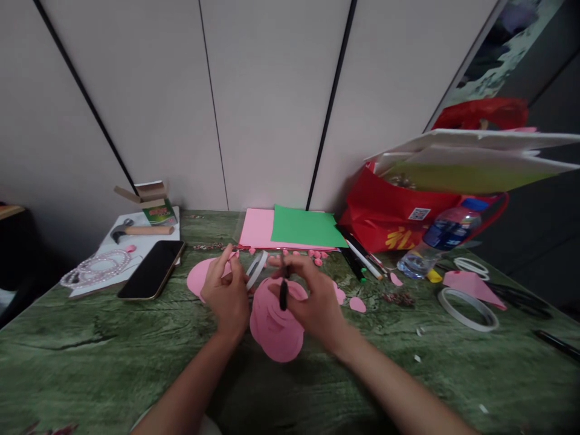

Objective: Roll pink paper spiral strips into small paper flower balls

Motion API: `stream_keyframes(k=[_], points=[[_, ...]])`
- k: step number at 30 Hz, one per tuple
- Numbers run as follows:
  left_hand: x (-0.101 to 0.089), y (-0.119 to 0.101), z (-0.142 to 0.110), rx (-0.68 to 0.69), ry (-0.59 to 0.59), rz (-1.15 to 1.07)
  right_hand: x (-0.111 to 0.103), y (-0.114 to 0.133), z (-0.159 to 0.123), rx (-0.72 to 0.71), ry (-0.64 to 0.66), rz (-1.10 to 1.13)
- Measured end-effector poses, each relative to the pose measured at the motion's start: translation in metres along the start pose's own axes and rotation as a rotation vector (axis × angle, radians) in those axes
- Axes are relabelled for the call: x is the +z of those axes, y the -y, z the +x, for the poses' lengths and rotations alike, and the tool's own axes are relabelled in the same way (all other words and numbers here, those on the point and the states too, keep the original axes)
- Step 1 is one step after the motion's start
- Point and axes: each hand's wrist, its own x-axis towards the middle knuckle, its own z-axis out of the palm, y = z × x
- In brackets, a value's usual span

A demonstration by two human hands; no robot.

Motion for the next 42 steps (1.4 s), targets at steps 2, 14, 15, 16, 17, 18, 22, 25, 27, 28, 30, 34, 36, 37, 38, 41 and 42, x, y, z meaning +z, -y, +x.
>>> stream_keyframes(k=[2, 14, 15, 16, 17, 18, 22, 25, 27, 28, 30, 34, 36, 37, 38, 41, 42], points=[[-0.001, -0.002, 0.001, 0.059, -0.010, 0.026, 0.006, 0.002, -0.004, -0.106, 0.063, -0.071], [-0.001, 0.001, 0.005, -0.028, -0.024, -0.027, -0.009, 0.003, 0.000, -0.146, -0.053, -0.312], [-0.001, 0.001, 0.005, -0.043, -0.023, -0.025, -0.011, -0.001, 0.000, -0.100, 0.006, -0.351], [-0.001, 0.001, 0.005, -0.053, -0.021, -0.024, -0.013, -0.004, 0.000, -0.052, 0.072, -0.385], [-0.001, 0.001, 0.005, -0.059, -0.019, -0.025, -0.014, -0.007, 0.000, -0.011, 0.126, -0.419], [-0.001, 0.000, 0.005, -0.064, -0.014, -0.032, -0.014, -0.010, -0.001, 0.027, 0.171, -0.449], [0.000, 0.000, 0.005, -0.068, -0.004, -0.069, -0.012, -0.011, -0.002, 0.103, 0.266, -0.546], [0.000, 0.001, 0.004, -0.068, 0.000, -0.073, -0.011, -0.008, -0.002, 0.107, 0.294, -0.588], [0.000, 0.001, 0.004, -0.073, 0.011, -0.078, -0.011, -0.006, -0.001, 0.104, 0.301, -0.609], [0.000, 0.001, 0.004, -0.074, 0.014, -0.082, -0.012, -0.006, -0.001, 0.107, 0.302, -0.614], [0.000, 0.002, 0.003, -0.072, 0.013, -0.086, -0.012, -0.006, 0.000, 0.117, 0.296, -0.607], [0.000, 0.002, 0.003, -0.061, 0.022, -0.079, -0.014, -0.006, 0.001, 0.146, 0.304, -0.544], [0.000, 0.001, 0.002, -0.062, 0.030, -0.088, -0.016, -0.007, 0.002, 0.164, 0.318, -0.507], [0.000, 0.000, 0.002, -0.060, 0.032, -0.090, -0.016, -0.007, 0.002, 0.172, 0.322, -0.492], [0.000, 0.000, 0.002, -0.055, 0.030, -0.089, -0.017, -0.008, 0.002, 0.179, 0.323, -0.479], [-0.001, -0.001, 0.003, -0.035, 0.033, -0.074, -0.018, -0.012, 0.002, 0.190, 0.315, -0.467], [0.000, -0.001, 0.003, -0.034, 0.037, -0.071, -0.018, -0.013, 0.002, 0.187, 0.312, -0.471]])
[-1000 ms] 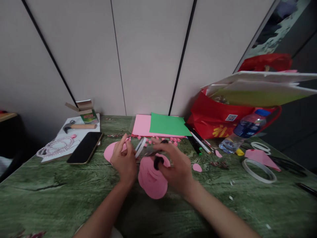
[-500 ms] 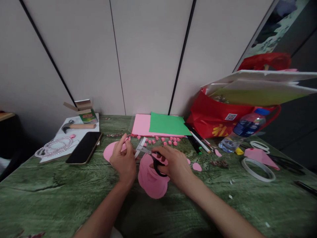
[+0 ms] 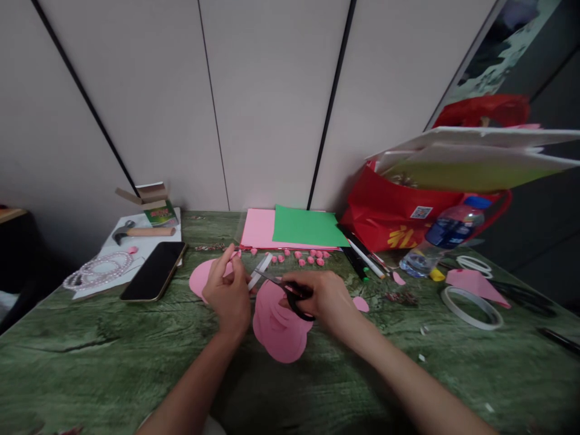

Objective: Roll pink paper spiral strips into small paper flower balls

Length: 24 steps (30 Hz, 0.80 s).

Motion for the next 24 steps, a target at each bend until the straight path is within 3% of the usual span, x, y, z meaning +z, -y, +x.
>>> stream_keyframes(k=[3, 7, 9, 11, 15, 24], points=[[0.000, 0.003, 0.001, 0.001, 0.015, 0.004, -0.006, -0.003, 0.001, -0.002, -0.031, -0.049], [0.000, 0.011, 0.003, 0.084, 0.033, 0.093, -0.031, -0.013, 0.001, 0.083, -0.123, -0.244], [-0.001, 0.016, 0.006, 0.192, 0.059, 0.187, -0.043, -0.026, -0.003, 0.143, -0.048, -0.400], [-0.002, 0.022, 0.009, 0.324, 0.084, 0.297, -0.049, -0.044, -0.009, 0.238, 0.115, -0.542], [-0.001, 0.032, 0.014, 0.475, 0.160, 0.482, -0.046, -0.077, -0.025, 0.351, 0.373, -0.663], [-0.002, 0.040, 0.016, 0.453, 0.466, 0.959, -0.043, -0.080, -0.036, 0.294, 0.498, -0.629]])
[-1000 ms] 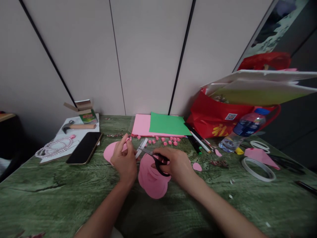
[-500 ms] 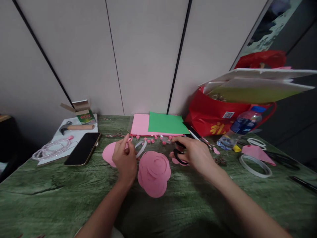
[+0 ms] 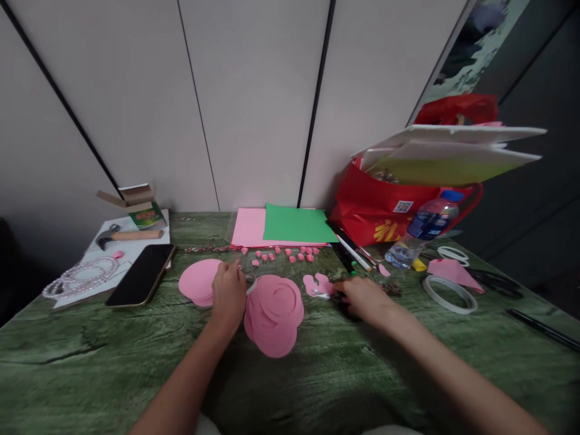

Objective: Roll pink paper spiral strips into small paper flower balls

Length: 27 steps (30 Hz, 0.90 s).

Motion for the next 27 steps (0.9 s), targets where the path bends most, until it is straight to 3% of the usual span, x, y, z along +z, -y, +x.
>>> stream_keyframes(k=[4, 7, 9, 13, 15, 21, 27], points=[[-0.002, -0.003, -0.002, 0.014, 0.106, 0.035, -0.003, 0.001, 0.005, 0.022, -0.080, 0.080], [-0.006, -0.005, -0.003, 0.022, 0.163, 0.053, 0.004, 0.002, 0.018, -0.004, -0.175, 0.372], [-0.008, -0.006, -0.003, 0.024, 0.185, 0.058, 0.013, 0.003, 0.029, -0.023, -0.162, 0.580], [-0.011, -0.007, -0.002, 0.013, 0.191, 0.050, 0.032, 0.003, 0.045, -0.024, -0.124, 0.637], [-0.011, -0.007, -0.001, 0.001, 0.153, -0.087, 0.035, 0.003, 0.047, -0.032, -0.114, 0.639], [-0.013, -0.014, -0.001, -0.136, 0.166, -0.951, 0.030, 0.005, 0.043, -0.042, -0.091, 0.604], [-0.019, -0.020, -0.002, -0.187, 0.179, -1.086, 0.028, 0.006, 0.042, -0.045, -0.103, 0.533]])
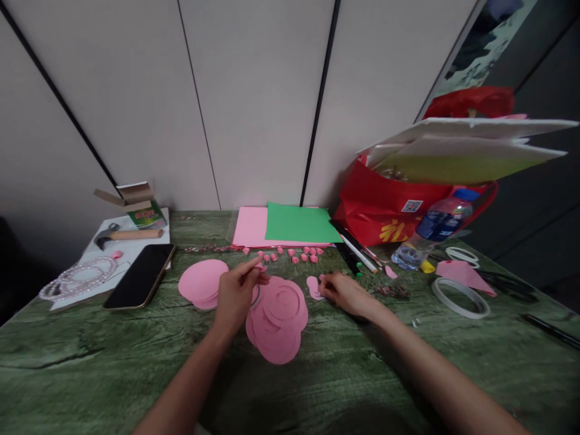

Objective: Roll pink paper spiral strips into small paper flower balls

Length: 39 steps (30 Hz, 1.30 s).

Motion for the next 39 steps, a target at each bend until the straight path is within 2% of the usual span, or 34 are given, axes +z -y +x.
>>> stream_keyframes(k=[7, 11, 14, 17, 20, 22, 29, 39], points=[[0.002, -0.006, -0.003, 0.074, 0.008, 0.081, 0.003, -0.002, -0.005, -0.029, -0.006, -0.027], [0.004, -0.003, -0.005, 0.136, 0.046, 0.120, -0.011, 0.007, -0.008, -0.073, -0.008, -0.005], [0.006, 0.002, -0.005, 0.160, 0.100, 0.161, -0.029, 0.034, -0.011, -0.197, -0.049, 0.167], [0.007, 0.004, -0.004, 0.155, 0.142, 0.182, -0.044, 0.072, -0.012, -0.331, -0.006, 0.380], [0.006, 0.001, -0.004, 0.145, 0.162, 0.181, -0.048, 0.099, -0.006, -0.428, 0.063, 0.419], [0.005, -0.003, -0.004, 0.133, 0.178, 0.170, -0.047, 0.107, -0.001, -0.422, 0.091, 0.431], [0.003, -0.009, -0.004, 0.056, 0.222, 0.101, -0.044, 0.102, 0.009, -0.371, 0.154, 0.434], [0.007, -0.014, -0.005, -0.017, 0.252, 0.038, -0.042, 0.090, 0.011, -0.404, 0.159, 0.444]])
